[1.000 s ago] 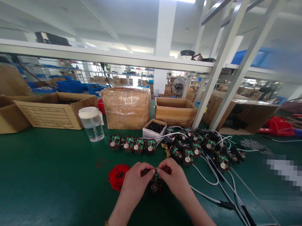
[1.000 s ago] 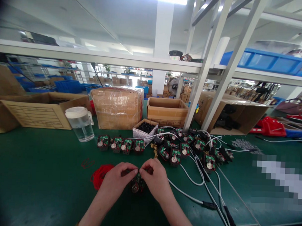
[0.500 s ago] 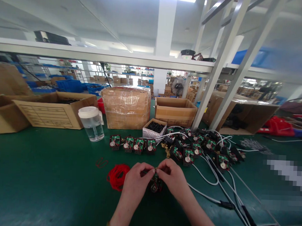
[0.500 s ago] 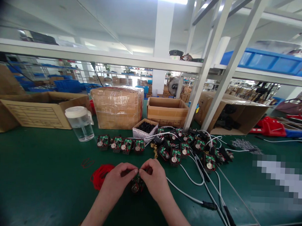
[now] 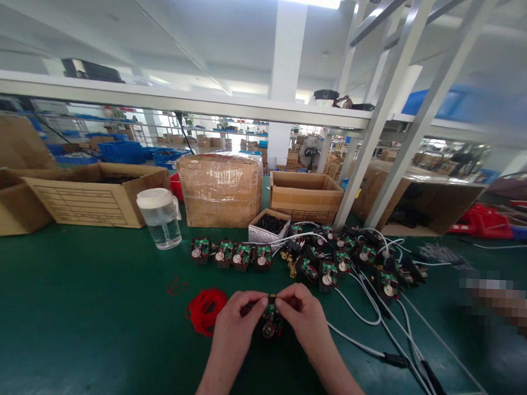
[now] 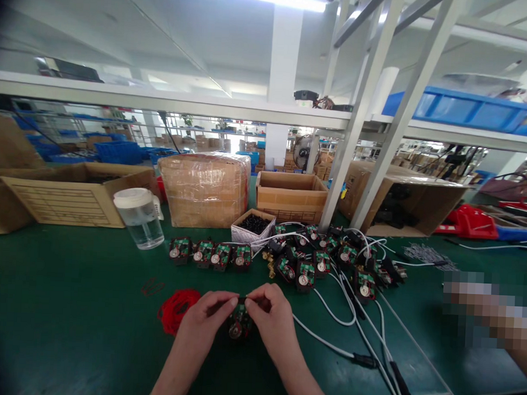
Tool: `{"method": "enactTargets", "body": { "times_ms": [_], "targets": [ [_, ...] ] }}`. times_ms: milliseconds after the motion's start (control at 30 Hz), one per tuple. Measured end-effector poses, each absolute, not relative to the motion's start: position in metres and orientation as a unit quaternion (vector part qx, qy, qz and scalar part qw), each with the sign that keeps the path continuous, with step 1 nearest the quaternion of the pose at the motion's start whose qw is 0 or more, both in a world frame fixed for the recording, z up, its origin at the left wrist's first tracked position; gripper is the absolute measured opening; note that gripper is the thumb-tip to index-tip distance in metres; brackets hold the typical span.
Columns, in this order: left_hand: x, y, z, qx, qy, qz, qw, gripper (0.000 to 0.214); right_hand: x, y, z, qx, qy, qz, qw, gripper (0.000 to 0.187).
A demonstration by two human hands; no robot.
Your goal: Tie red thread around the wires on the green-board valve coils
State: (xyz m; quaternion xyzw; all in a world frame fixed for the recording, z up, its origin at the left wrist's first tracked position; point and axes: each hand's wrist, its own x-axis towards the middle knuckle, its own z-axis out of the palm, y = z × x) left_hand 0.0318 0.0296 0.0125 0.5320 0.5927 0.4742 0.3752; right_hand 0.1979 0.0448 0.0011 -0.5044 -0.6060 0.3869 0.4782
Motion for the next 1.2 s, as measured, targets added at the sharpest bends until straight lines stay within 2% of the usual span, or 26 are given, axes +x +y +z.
{"method": "enactTargets", "body": {
  "times_ms": [367,533,667,800,967,1200],
  "targets": [
    [0.030,0.021,0.007,0.501,0.598,0.474,0.408,0.041,0.200,0.041,-0.014,-0.470,-0.564,0.457,0.501,0.018],
    [0.031,0.022,0.008,0.506,0.603,0.469,0.401,0.038,0.200,0.042,-0.005,-0.482,-0.597,0.426,0.480,0.015],
    [0.032,0.025,0.014,0.521,0.593,0.478,0.385,0.032,0.193,0.045,0.005,-0.522,-0.626,0.345,0.464,0.009],
    [0.031,0.029,0.021,0.548,0.606,0.445,0.367,0.029,0.187,0.047,0.008,-0.547,-0.631,0.296,0.464,0.010],
    [0.029,0.028,0.020,0.541,0.598,0.465,0.365,0.028,0.192,0.047,0.004,-0.532,-0.615,0.348,0.468,0.010],
    [0.027,0.019,0.008,0.518,0.613,0.449,0.393,0.041,0.201,0.046,-0.005,-0.486,-0.592,0.432,0.476,0.017]
  ]
}}
